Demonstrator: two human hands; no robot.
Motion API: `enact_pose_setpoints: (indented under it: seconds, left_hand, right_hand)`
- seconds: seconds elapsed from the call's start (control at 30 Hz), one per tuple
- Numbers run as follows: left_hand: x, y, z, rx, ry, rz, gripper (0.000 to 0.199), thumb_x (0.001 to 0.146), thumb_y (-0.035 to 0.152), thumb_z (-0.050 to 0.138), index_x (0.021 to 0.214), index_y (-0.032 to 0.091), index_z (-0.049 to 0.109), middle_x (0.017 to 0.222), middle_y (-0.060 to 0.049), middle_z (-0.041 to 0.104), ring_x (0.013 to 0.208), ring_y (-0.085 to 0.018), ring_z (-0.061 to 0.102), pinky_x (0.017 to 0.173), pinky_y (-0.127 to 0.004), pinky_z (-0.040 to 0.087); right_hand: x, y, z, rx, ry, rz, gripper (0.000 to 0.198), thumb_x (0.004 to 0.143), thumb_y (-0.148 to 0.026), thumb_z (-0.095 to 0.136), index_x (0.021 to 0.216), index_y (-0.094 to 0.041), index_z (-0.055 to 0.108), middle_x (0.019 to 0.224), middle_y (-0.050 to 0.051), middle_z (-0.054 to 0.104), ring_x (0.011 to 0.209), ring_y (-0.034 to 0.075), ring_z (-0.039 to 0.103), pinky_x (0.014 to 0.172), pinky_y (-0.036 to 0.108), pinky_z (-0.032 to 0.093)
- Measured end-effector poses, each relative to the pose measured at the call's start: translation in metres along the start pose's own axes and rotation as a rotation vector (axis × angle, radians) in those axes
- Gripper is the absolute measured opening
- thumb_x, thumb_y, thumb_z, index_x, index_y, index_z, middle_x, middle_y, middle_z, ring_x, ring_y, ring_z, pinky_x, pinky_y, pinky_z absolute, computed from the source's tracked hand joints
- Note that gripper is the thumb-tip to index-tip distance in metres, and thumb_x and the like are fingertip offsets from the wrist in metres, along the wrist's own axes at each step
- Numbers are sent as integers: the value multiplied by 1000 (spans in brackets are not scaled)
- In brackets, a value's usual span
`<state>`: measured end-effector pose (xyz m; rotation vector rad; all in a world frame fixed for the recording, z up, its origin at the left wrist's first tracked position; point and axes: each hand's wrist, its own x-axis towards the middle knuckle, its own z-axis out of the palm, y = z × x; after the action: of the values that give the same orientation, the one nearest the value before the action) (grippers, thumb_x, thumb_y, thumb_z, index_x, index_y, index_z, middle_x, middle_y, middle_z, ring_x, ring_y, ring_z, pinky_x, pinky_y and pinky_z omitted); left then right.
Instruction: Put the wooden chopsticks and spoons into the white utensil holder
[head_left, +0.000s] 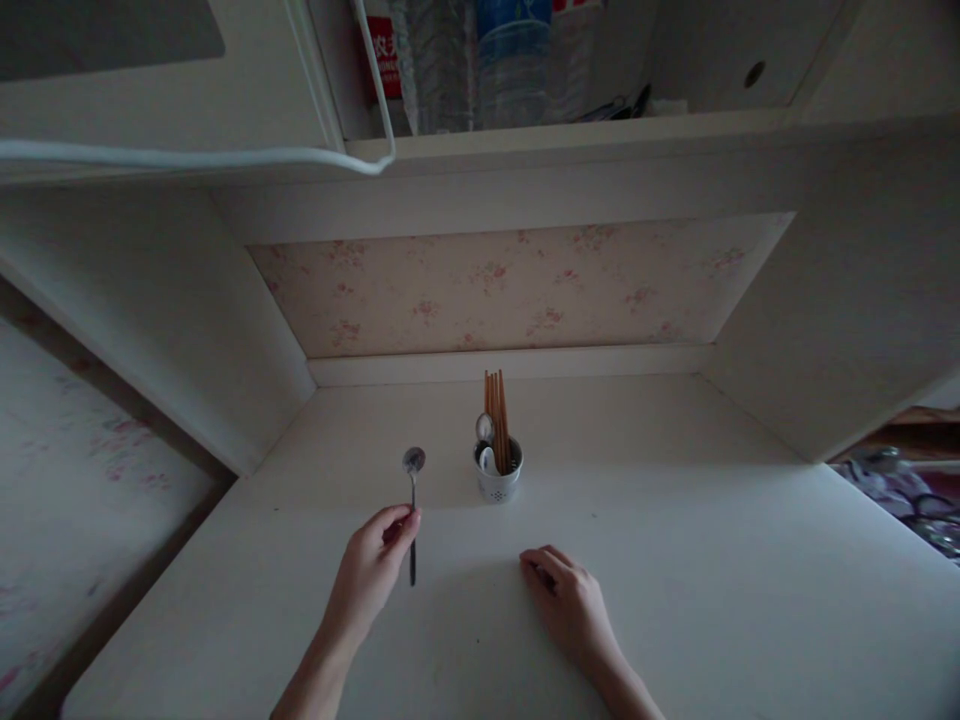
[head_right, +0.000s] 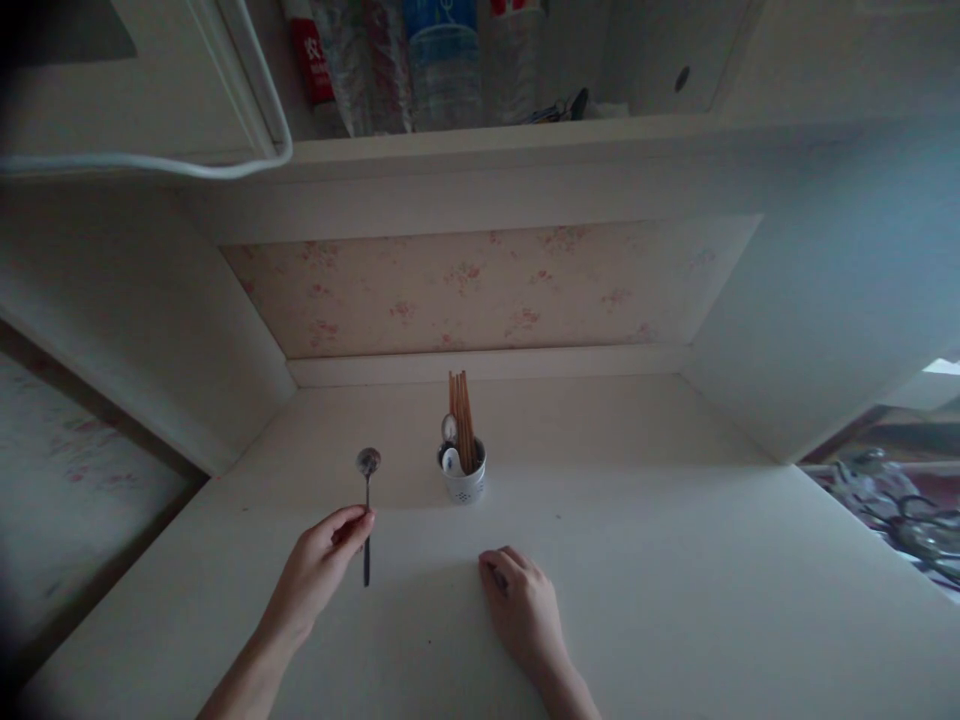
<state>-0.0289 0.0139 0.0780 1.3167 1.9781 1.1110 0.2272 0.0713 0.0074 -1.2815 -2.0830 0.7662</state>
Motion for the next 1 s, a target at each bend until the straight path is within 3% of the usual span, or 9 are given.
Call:
enact_pose_setpoints:
  seconds: [0.17, 0.33, 0.5, 0.73, 0.87, 1.0]
  left_hand:
    - [16, 63, -4, -220, 49, 80, 37, 81, 47, 60, 98, 16, 69, 77, -1, 69, 71, -14, 60, 63, -19, 44]
    - [53, 93, 14, -214, 70, 211, 34, 80, 43, 62, 101, 16, 68, 80, -1, 70, 71, -13, 62, 65, -19, 46]
    - [77, 103, 39, -107, 36, 281, 31, 84, 43, 55, 94, 17, 69, 82, -2, 71, 72, -13, 63, 65, -19, 44]
    - [83, 103, 58, 325, 8, 397, 40, 93, 42, 40, 75, 20, 69, 65, -1, 68, 58, -11, 58, 54, -21, 31]
    - [81, 100, 69, 477, -19, 389, 36, 93, 39, 41, 79, 21, 69, 71, -4, 70, 60, -13, 60, 55, -23, 30]
    - [81, 98, 77, 493, -26, 380, 23, 91, 33, 47, 90, 22, 68, 82, -6, 71, 74, -16, 64, 63, -24, 37]
  right_hand:
    - [0, 0, 0, 3, -6, 2, 29, 90, -33, 41, 86, -25, 69, 81, 3, 68, 71, 17, 63, 65, 24, 46]
    - [1, -1, 0, 9, 7, 5, 27, 90, -30, 42, 85, -25, 68, 81, 2, 68, 71, 16, 62, 66, 23, 45]
    - [1, -3, 0, 4, 14, 3, 26, 89, -27, 43, 84, -25, 69, 79, 1, 68, 69, 15, 61, 64, 23, 44]
    - [2, -1, 0, 5, 20, 2, 26, 90, -28, 44, 83, -25, 69, 77, 1, 67, 67, 15, 61, 62, 22, 44]
    - [2, -1, -1, 3, 28, -4, 25, 90, -28, 44, 83, -25, 69, 78, 1, 68, 69, 15, 62, 62, 21, 44]
    - [2, 0, 0, -1, 24, -4, 26, 90, -28, 43, 83, -25, 68, 78, 1, 67, 68, 16, 62, 64, 22, 44]
